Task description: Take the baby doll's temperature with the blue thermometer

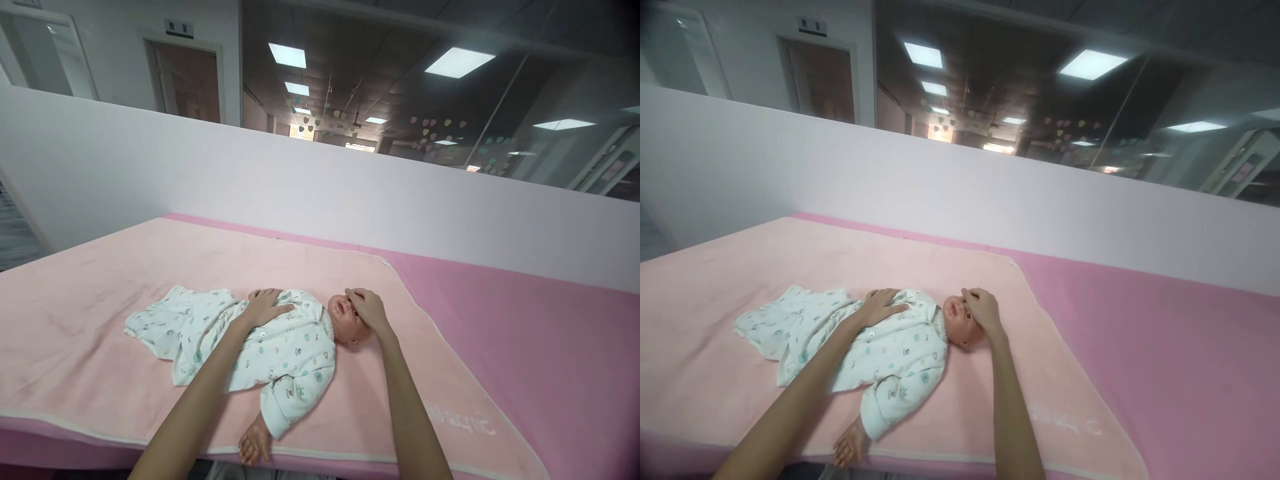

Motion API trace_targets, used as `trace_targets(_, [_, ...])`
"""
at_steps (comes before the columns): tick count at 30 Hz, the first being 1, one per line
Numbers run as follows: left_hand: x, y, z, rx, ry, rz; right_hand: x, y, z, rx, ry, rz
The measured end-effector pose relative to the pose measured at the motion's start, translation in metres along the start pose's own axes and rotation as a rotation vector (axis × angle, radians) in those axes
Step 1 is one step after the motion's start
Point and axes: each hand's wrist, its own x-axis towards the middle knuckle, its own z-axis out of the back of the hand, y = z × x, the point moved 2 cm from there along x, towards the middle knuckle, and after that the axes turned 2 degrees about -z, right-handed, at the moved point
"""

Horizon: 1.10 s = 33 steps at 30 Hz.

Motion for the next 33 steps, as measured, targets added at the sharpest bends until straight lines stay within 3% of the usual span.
trace_targets(8, [-0.001, -0.003, 0.003, -0.015, -0.013, 0.007, 0.010, -0.018, 0.011, 0.236, 0.238, 0.001])
trace_targets(13, [-0.001, -0.003, 0.003, -0.014, -0.015, 0.009, -0.002, -0.017, 0.014, 0.389, 0.371, -0.058])
trace_targets(22, [-0.002, -0.006, 0.005, -0.027, -0.021, 0.000, -0.029, -0.011, 0.016, 0.384, 0.256, -0.019])
trace_targets(33, [-0.004, -0.008, 0.005, -0.045, -0.023, -0.006, -0.030, -0.027, 0.018, 0.509, 0.224, -0.120])
